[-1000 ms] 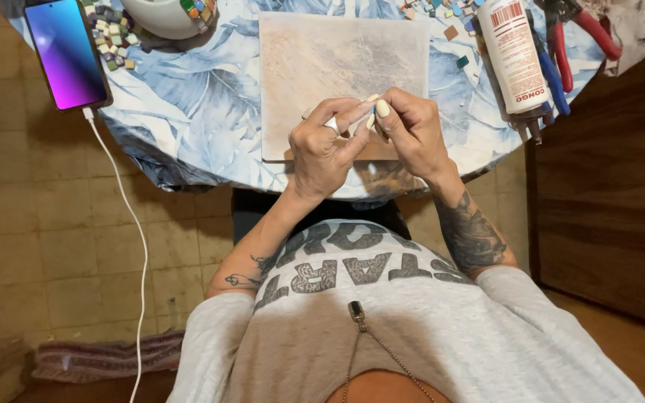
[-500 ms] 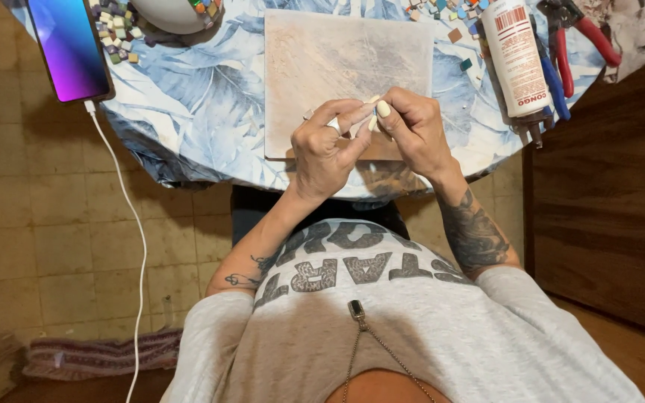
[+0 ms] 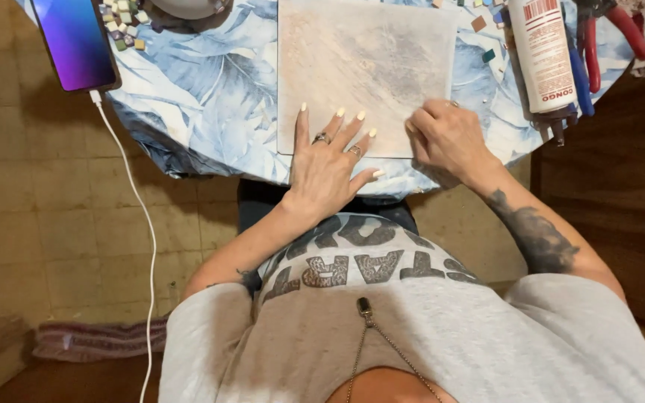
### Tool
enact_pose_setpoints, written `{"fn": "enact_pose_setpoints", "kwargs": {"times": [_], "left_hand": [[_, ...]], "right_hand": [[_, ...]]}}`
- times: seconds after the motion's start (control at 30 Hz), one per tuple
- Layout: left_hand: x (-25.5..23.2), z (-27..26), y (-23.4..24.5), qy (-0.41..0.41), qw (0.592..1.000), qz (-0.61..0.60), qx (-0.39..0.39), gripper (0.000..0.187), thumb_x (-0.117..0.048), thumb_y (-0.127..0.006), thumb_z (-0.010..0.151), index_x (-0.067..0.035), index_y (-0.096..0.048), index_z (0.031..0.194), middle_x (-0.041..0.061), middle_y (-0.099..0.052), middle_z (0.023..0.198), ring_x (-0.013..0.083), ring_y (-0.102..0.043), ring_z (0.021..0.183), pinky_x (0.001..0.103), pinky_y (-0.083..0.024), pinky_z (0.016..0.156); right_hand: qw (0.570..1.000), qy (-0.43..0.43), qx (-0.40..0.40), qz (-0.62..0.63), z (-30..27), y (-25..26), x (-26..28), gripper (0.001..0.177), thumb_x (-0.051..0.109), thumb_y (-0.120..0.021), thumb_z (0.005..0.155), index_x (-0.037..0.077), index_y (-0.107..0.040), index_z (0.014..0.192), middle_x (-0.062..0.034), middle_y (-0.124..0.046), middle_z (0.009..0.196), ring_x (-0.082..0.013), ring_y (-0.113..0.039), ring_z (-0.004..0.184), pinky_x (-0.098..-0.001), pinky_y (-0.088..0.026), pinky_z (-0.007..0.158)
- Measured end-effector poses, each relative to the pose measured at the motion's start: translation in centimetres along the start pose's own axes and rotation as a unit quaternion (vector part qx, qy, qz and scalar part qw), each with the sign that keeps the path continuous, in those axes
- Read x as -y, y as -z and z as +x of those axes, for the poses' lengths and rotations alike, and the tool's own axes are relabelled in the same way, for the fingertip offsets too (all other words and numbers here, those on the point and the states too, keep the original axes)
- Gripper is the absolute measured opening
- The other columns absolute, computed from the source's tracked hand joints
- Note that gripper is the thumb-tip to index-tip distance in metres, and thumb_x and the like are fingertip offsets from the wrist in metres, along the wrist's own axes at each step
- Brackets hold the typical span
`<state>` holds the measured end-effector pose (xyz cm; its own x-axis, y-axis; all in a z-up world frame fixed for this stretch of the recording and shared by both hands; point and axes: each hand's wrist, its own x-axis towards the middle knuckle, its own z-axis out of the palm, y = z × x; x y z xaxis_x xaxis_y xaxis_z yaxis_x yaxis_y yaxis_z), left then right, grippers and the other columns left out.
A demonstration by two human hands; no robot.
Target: Applying small colorful mosaic tiles to a spherical object using adhesive to create a pattern.
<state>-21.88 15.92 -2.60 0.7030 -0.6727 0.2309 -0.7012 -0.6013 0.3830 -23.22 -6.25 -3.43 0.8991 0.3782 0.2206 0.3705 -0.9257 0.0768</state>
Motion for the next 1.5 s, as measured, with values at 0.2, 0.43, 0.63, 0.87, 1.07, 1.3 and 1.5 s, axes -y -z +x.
{"fn": "enact_pose_setpoints", "kwargs": {"times": [0.2,0.43,0.63,0.87,1.07,1.3,1.5], "left_hand": [[0.1,0.0,-0.2,-0.004,0.991,0.119,0.063,0.049,-0.053,-0.038,0.081,-0.024,-0.048,0.12,0.001,-0.04,0.13,0.0212,-0.039,0.119,0.06,-0.007,0.098],[0.2,-0.3,-0.8,-0.006,0.995,0.1,0.028,0.049,-0.054,-0.046,0.078,-0.023,-0.053,0.117,0.0,-0.044,0.128,0.0216,-0.043,0.116,0.057,-0.009,0.098],[0.3,-0.2,-0.3,-0.029,0.992,0.119,0.018,0.052,-0.055,-0.046,0.078,-0.023,-0.053,0.118,0.002,-0.044,0.128,0.0233,-0.044,0.116,0.056,-0.008,0.1],[0.5,0.0,-0.3,-0.029,0.995,0.098,0.019,0.048,-0.051,-0.048,0.078,-0.021,-0.054,0.115,0.002,-0.047,0.124,0.0237,-0.046,0.113,0.055,-0.009,0.1],[0.3,0.0,-0.4,-0.02,0.994,0.103,0.013,0.048,-0.051,-0.048,0.078,-0.022,-0.053,0.116,0.002,-0.046,0.124,0.0247,-0.045,0.114,0.056,-0.017,0.095],[0.6,0.2,0.0,-0.014,0.999,-0.01,0.045,0.048,-0.048,-0.05,0.078,-0.016,-0.054,0.113,0.01,-0.049,0.12,0.0316,-0.045,0.113,0.058,-0.004,0.099],[0.6,0.1,-0.1,-0.027,0.999,-0.01,0.042,0.047,-0.046,-0.051,0.078,-0.015,-0.054,0.113,0.01,-0.049,0.12,0.0324,-0.044,0.113,0.059,-0.003,0.098]], "right_hand": [[0.994,0.02,0.057,0.089,12.1,-3.3,1.8,0.02,0.009,-0.034,0.088,0.009,-0.035,0.068,-0.0033,-0.035,0.062,-0.014,-0.024,0.05,-0.0278,-0.023,0.045],[0.993,0.111,-0.014,0.044,11.2,-1.5,1.5,0.02,0.012,-0.042,0.086,0.008,-0.041,0.066,-0.0039,-0.038,0.06,-0.0174,-0.031,0.049,-0.0317,-0.027,0.043],[0.995,0.102,-0.005,0.017,-1.1,1.6,-0.3,0.018,0.006,-0.051,0.081,0.008,-0.041,0.066,-0.006,-0.041,0.065,-0.0186,-0.036,0.049,-0.0297,-0.025,0.04],[0.995,0.084,0.005,0.058,11.2,-2.2,1.4,0.018,0.008,-0.04,0.081,0.007,-0.044,0.063,-0.0052,-0.041,0.063,-0.0208,-0.035,0.049,-0.0331,-0.028,0.043],[0.987,0.151,-0.015,0.056,14.9,-3.5,1.3,0.027,0.015,-0.041,0.087,0.009,-0.038,0.061,-0.0045,-0.038,0.059,-0.02,-0.035,0.046,-0.033,-0.029,0.041],[0.993,0.114,0.006,0.02,-2.9,0.0,-2.0,0.011,0.019,-0.05,0.072,0.012,-0.043,0.069,-0.0065,-0.041,0.066,-0.0267,-0.05,0.06,-0.0364,-0.041,0.05],[0.987,0.117,-0.088,0.072,6.6,-3.7,-0.1,0.01,0.015,-0.051,0.077,0.011,-0.044,0.071,-0.0064,-0.041,0.068,-0.0277,-0.05,0.062,-0.0367,-0.04,0.049]]}}
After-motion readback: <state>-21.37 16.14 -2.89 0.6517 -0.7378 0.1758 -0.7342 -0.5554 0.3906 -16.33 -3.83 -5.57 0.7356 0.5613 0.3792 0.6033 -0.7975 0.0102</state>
